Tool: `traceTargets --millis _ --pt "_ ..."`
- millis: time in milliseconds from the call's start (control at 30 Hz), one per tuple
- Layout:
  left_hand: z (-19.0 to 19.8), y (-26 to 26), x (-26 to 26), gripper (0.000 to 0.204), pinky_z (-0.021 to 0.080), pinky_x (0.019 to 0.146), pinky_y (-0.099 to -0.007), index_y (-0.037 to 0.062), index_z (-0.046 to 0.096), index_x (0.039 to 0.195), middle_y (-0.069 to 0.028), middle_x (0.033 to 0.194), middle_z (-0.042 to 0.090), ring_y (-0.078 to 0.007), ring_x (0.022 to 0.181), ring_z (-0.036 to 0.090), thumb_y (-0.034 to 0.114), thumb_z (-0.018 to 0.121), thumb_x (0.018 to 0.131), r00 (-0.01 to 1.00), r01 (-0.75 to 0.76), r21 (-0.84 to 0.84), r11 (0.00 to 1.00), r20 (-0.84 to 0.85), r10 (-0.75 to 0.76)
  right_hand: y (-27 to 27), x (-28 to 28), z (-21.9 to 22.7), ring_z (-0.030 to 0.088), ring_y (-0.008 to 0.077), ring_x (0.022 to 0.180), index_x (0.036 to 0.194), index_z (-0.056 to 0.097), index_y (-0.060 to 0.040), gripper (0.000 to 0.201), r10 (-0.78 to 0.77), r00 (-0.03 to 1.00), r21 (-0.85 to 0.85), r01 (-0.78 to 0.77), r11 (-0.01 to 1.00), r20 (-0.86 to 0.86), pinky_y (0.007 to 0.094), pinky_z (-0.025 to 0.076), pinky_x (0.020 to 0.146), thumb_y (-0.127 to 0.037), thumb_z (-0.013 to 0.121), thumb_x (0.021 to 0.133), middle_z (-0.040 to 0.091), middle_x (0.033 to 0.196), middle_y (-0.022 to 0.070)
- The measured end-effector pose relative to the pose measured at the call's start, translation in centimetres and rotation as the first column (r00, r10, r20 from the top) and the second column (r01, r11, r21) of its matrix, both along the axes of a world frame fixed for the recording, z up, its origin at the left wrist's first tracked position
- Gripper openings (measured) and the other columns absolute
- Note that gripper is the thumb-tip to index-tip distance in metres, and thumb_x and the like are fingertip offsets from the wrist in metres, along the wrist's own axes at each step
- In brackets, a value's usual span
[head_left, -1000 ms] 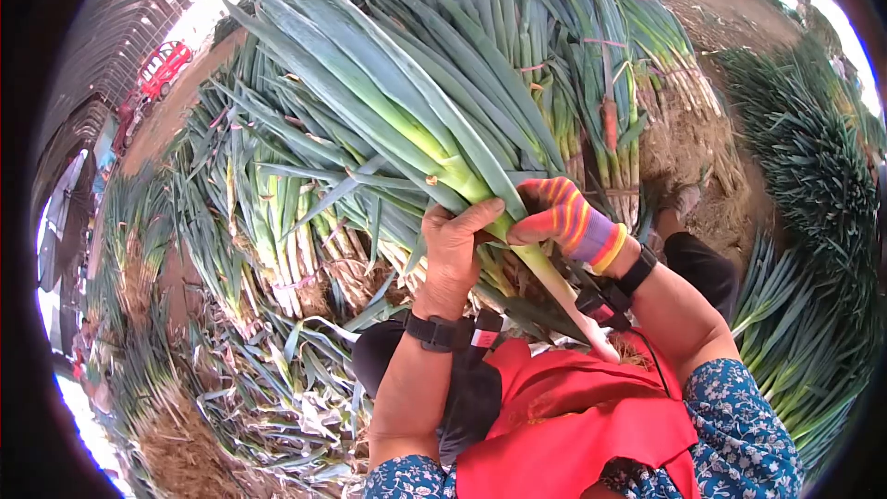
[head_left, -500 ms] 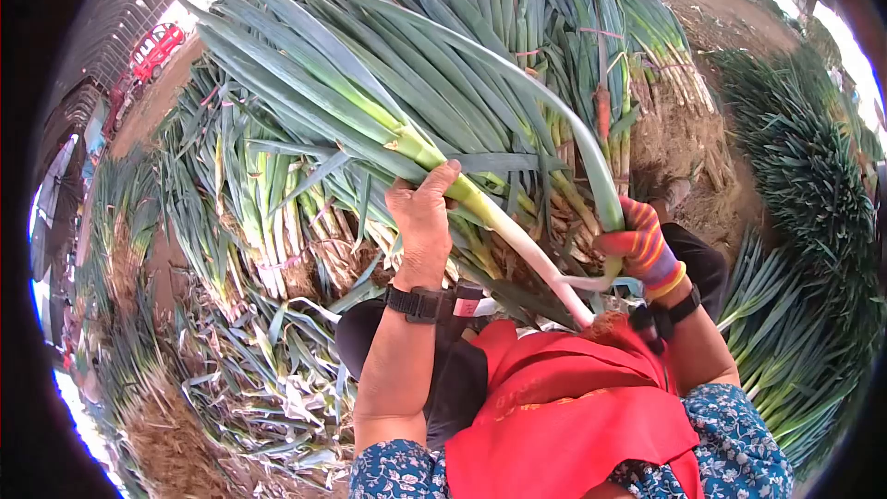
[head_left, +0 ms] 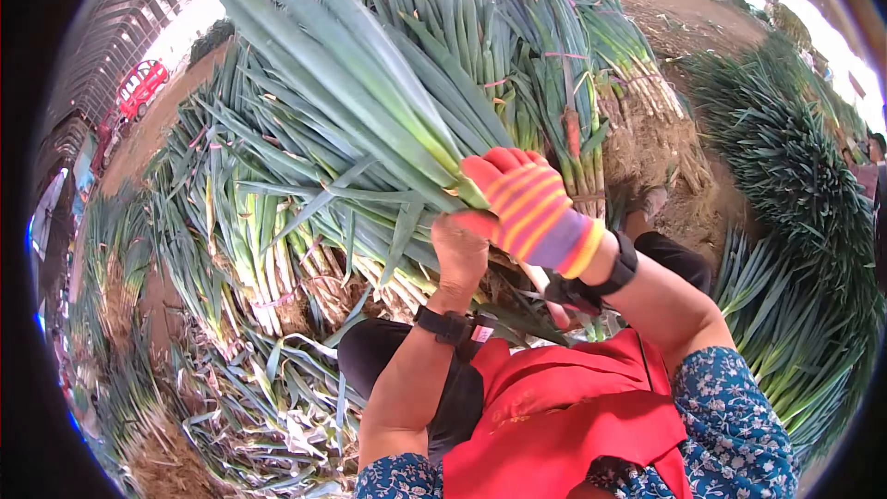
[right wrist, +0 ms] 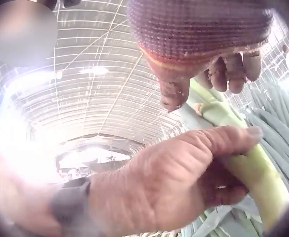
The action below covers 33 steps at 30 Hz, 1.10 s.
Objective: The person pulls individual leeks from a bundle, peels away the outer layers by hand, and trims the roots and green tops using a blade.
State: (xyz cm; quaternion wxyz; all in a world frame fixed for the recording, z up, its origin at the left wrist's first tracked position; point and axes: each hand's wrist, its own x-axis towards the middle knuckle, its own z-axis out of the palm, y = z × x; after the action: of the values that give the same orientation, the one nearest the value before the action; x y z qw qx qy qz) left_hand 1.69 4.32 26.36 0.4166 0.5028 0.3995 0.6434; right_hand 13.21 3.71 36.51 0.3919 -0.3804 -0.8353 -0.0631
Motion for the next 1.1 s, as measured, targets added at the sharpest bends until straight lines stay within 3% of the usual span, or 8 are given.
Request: traceTargets --millis 200,300,467,567,700,767,900,1100 --pt "0.6 -1.8 -0.1 0.017 0.047 0.064 -0.0258 -0.0045 0.061 0.089 -0.0031 0.079 0.063 -0.0075 0.070 0.054 0.003 0.067 0.075 0.995 0.090 -0.222 0.971 -0.028 -0.099 2.3 -0.2 0.1 0.054 0.0292 0.061 0.072 0.051 -0.0094 0.019 0.063 0.923 -0.014 -0.062 0.998 0.379 0.0373 0.041 0.055 -0.022 0.065 0.065 0.052 0.065 0.0075" --pt "0.0 -1.5 -0.4 0.019 0.047 0.060 -0.0259 -0.0052 0.060 0.087 -0.0048 0.075 0.063 -0.0092 0.066 0.055 0.005 0.068 0.074 0.991 0.073 -0.224 0.972 -0.094 -0.096 1.6 1.9 0.9 0.053 0.0295 0.059 0.070 0.051 -0.0101 0.014 0.208 0.975 0.210 -0.219 0.953 0.072 0.0374 0.043 0.053 -0.011 0.064 0.064 0.050 0.061 0.0064" --pt "1.2 -0.7 -1.9 0.017 0.044 0.055 -0.0258 -0.0049 0.061 0.083 -0.0049 0.070 0.061 -0.0102 0.059 0.054 0.004 0.070 0.071 0.997 -0.016 -0.263 0.965 -0.080 -0.005 3.2 12.4 -4.0 0.057 0.0233 0.056 0.085 0.059 -0.0036 0.010 -0.462 0.860 -0.148 0.439 0.886 -0.219 0.0311 0.046 0.055 -0.005 0.061 0.076 0.061 0.067 0.0099" --pt "2.0 0.1 -2.0 0.017 0.045 0.058 -0.0251 -0.0023 0.061 0.087 -0.0043 0.075 0.061 -0.0107 0.064 0.055 0.000 0.068 0.071 0.978 0.017 -0.182 0.983 0.207 0.022 2.4 15.9 -16.0 0.055 0.0172 0.068 0.107 0.051 -0.0041 0.040 -0.300 0.953 -0.592 0.265 0.761 0.041 0.0296 0.046 0.059 -0.011 0.070 0.072 0.061 0.084 0.0088" --pt "2.4 0.8 -2.5 0.024 0.046 0.066 -0.0295 -0.0002 0.058 0.094 -0.0048 0.084 0.061 -0.0154 0.073 0.058 0.001 0.069 0.073 0.899 0.161 -0.149 0.976 0.431 -0.083 -5.4 11.2 -20.0 0.051 0.0077 0.070 0.123 0.048 -0.0050 0.060 -0.010 0.935 -0.689 -0.254 0.679 -0.354 0.0254 0.044 0.064 -0.017 0.075 0.071 0.061 0.093 0.0031" --pt "3.0 0.7 -1.9 0.026 0.046 0.071 -0.0327 0.0014 0.057 0.096 -0.0053 0.088 0.060 -0.0173 0.077 0.057 0.009 0.070 0.076 0.849 0.249 -0.109 0.962 0.503 -0.163 -5.5 9.8 -19.7 0.053 0.0117 0.064 0.106 0.059 -0.0043 0.044 -0.291 0.852 -0.885 -0.347 0.310 -0.436 0.0283 0.044 0.063 -0.025 0.075 0.071 0.062 0.078 0.0065" --pt "2.4 1.2 -0.6 0.024 0.045 0.072 -0.0332 0.0051 0.058 0.093 -0.0049 0.085 0.061 -0.0195 0.079 0.057 0.025 0.066 0.081 0.815 0.299 -0.233 0.925 0.566 -0.121 -5.4 8.9 -18.5 0.058 0.0213 0.061 0.093 0.062 -0.0032 0.038 -0.278 0.932 -0.751 0.009 0.661 -0.234 0.0336 0.045 0.059 -0.029 0.075 0.068 0.062 0.070 0.0142" --pt "1.0 0.8 2.4 0.020 0.043 0.068 -0.0287 0.0030 0.060 0.094 -0.0035 0.083 0.061 -0.0141 0.074 0.056 0.017 0.065 0.081 0.861 0.307 -0.317 0.897 0.494 -0.121 -5.3 7.9 -18.3 0.059 0.0233 0.061 0.092 0.062 -0.0030 0.035 -0.409 0.876 -0.774 0.069 0.630 -0.254 0.0342 0.045 0.058 -0.027 0.074 0.069 0.061 0.070 0.0162"
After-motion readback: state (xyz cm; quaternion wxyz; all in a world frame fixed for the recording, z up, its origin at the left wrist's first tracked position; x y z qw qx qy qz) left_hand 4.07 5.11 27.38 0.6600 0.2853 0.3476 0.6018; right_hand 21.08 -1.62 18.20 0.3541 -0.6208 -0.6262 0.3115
